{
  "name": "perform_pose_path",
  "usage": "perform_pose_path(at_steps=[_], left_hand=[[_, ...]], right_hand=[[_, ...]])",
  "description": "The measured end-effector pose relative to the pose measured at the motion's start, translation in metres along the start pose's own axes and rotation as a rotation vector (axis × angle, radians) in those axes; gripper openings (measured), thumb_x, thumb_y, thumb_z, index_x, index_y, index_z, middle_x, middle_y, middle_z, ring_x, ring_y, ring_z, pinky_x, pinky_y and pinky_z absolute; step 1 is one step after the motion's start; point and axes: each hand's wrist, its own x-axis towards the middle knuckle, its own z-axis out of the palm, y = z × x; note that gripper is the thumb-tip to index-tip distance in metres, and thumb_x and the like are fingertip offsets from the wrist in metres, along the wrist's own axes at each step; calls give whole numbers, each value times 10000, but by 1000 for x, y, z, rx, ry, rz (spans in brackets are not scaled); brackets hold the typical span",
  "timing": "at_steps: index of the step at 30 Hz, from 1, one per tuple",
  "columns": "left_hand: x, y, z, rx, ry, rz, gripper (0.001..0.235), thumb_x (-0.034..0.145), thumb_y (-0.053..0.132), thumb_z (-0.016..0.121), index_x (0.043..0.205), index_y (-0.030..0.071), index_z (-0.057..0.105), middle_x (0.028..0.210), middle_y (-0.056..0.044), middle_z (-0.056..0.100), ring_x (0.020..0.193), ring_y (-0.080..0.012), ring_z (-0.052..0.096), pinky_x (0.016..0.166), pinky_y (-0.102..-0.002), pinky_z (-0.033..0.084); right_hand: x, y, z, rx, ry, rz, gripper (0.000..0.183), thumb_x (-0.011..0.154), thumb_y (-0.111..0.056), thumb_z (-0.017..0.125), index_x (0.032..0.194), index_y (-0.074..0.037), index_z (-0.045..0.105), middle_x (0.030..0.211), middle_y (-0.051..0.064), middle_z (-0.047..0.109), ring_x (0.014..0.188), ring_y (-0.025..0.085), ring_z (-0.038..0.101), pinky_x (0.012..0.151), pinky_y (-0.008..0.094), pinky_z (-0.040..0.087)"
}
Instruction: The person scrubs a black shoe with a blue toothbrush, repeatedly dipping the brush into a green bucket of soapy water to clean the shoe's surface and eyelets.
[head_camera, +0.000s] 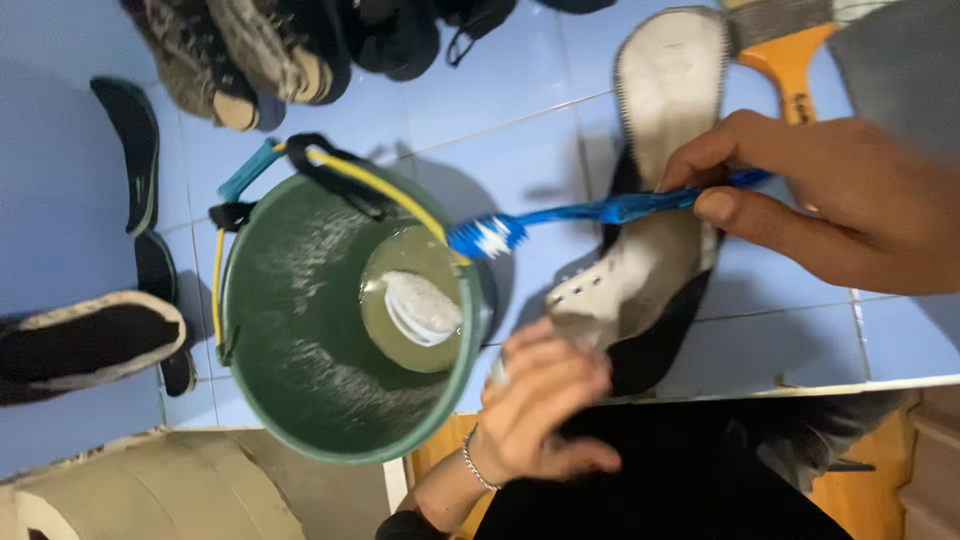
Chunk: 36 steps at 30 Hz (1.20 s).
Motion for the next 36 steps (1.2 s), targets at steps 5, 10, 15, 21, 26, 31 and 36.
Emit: perform_pose_path(at_steps=[5,10,15,21,26,31,36], left_hand=[[43,0,11,19,-296,-494,792,945,700,441,1415,68,521,1120,-90,732,1000,-269,728,1154,-510,395],[52,-6,18,-120,-348,-559,361,1086,315,455,904,26,573,803,-71,565,697,-227,559,814,-397,394],[34,-5,30,-272,-166,-770,440,1089,268,428,713,114,260,656,22,148,698,-122,219,1206,-467,455],[-18,-12,52,-426,199,-1051,470,1079,348,496,706,150,291,701,71,254,677,-75,252,621,-299,183],[-23,-11,57,-518,447,-1093,459,1076,295,516,718,148,269,728,79,262,710,-76,234,643,-279,199],[-28,-8,55,-453,383,-1129,456,1081,294,503,729,166,244,732,81,239,708,-82,215,635,-295,172],[-29,-6,50,-357,271,-1116,449,1085,338,485,734,181,254,734,86,233,698,-78,227,621,-314,178]], right_hand=[[-29,32,15,172,-30,121,403,975,-367,477,1324,-198,586,923,-33,718,522,156,623,544,339,500],[-47,54,32,257,75,127,307,966,-297,531,1228,-175,633,926,-31,719,644,138,640,627,317,487],[-49,65,52,279,228,-123,246,1022,-282,508,1043,-142,709,746,-16,627,694,147,559,694,326,439],[-43,68,75,35,479,-290,180,994,-206,594,849,-109,643,791,3,555,804,225,469,823,391,345],[-33,64,90,-324,577,-413,310,943,-417,677,863,-118,659,881,47,580,844,277,492,814,444,420],[-29,91,96,-521,542,-374,391,952,-533,580,899,-155,668,909,51,608,907,287,562,870,457,419],[-25,65,101,-464,608,-442,428,924,-575,538,828,-186,689,845,52,625,812,299,554,806,500,397]])
